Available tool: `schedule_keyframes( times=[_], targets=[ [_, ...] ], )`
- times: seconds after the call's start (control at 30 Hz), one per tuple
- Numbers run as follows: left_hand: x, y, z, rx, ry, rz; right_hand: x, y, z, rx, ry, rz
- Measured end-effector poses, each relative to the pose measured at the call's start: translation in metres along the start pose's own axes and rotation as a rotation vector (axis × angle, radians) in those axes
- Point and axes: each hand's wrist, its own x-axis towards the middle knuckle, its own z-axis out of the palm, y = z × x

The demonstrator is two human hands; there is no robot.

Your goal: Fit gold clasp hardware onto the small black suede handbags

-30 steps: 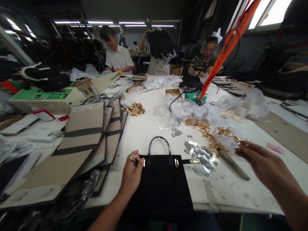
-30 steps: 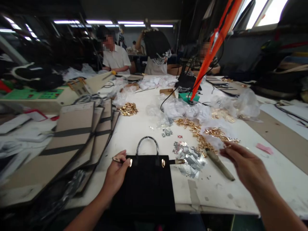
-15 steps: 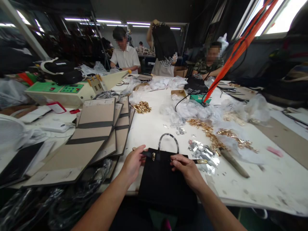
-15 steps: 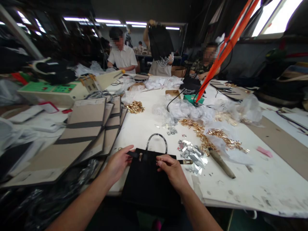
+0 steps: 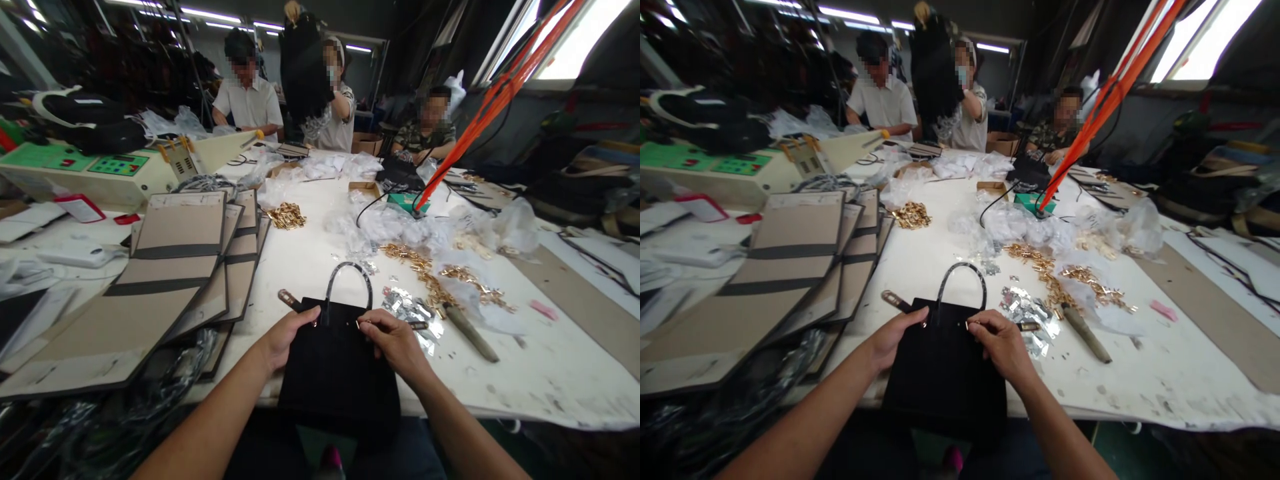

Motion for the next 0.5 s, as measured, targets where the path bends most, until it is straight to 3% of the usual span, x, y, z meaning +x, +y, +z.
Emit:
schedule_keyframes(
  times=[0.17,0.37,0.5],
  targets=[
    [0.005,-0.007,-0.009,-0.246,-0.077,-0.086,0.005,-0.004,0.005,-0.032,0.049,0.123],
    [0.007,-0.008,-0.01,-0.324,-0.103,-0.104,0.007,-0.004,0.015,-0.077,0.082,0.034],
    [0.008,-0.007,-0.011,-0.343,-0.13,-0.123,0.009,-0.004,0.02,-0.15,0.056,0.067]
  ],
)
